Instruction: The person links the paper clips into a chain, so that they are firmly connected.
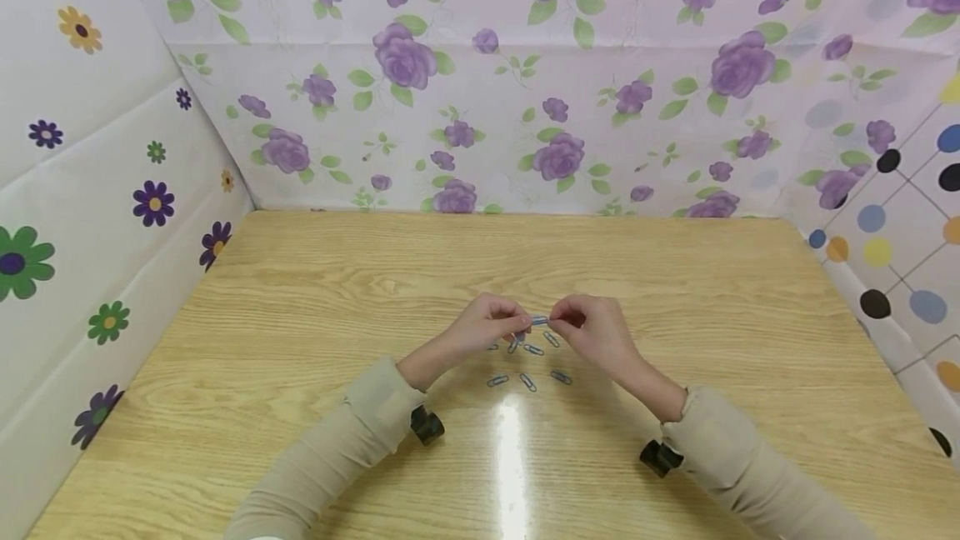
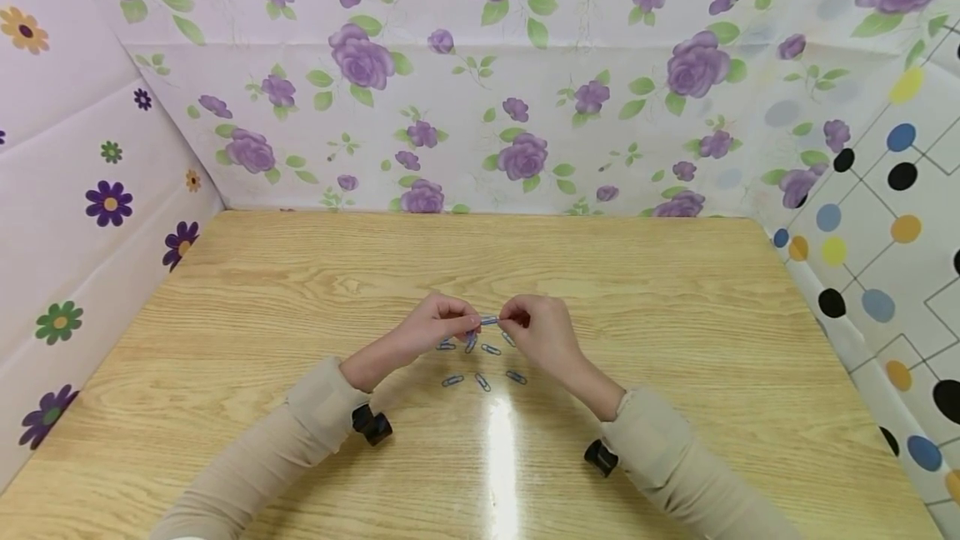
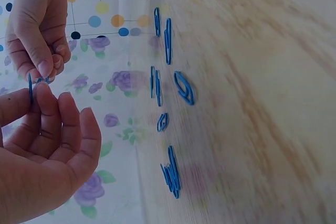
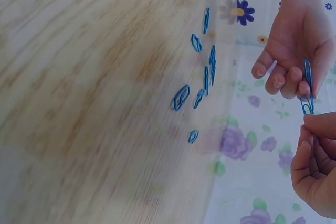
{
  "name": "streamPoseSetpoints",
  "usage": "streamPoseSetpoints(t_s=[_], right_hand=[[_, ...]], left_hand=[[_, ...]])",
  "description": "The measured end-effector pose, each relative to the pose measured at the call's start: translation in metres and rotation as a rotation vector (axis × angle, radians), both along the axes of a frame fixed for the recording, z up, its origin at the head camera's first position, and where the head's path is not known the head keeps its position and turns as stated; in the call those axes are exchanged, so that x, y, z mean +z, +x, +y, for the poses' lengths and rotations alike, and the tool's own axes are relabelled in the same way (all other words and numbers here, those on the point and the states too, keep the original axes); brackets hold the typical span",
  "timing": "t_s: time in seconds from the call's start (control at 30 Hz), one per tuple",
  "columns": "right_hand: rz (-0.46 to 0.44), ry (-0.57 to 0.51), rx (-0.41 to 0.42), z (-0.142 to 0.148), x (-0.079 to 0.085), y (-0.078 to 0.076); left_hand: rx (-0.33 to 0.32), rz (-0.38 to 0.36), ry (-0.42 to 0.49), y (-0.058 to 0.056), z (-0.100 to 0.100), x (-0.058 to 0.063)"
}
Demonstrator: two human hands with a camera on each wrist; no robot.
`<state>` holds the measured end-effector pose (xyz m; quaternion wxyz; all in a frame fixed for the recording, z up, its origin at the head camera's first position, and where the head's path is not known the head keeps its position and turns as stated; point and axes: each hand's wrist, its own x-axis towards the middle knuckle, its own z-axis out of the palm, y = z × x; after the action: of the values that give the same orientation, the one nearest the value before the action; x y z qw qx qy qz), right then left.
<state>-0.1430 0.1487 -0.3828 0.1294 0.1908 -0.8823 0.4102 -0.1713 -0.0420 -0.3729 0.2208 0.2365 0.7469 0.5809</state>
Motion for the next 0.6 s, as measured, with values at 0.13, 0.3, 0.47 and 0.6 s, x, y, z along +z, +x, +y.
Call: streamPoseSetpoints(t_s=[0.13,0.3,0.47,0.6], right_hand=[[0.039,-0.01,0.002,-0.001,0.0,0.001],[0.082,-0.013,0.008,-0.001,-0.001,0.001],[0.136,-0.016,0.021,-0.002,-0.003,0.001],[0.15,-0.018,0.028,-0.001,-0.002,0.002]], left_hand=[[0.024,0.0,-0.008,-0.008,0.001,-0.016],[0.041,0.011,-0.004,-0.009,0.001,-0.02],[0.047,0.035,-0.021,-0.007,0.0,-0.019],[0.058,0.105,-0.045,-0.008,-0.004,-0.016]])
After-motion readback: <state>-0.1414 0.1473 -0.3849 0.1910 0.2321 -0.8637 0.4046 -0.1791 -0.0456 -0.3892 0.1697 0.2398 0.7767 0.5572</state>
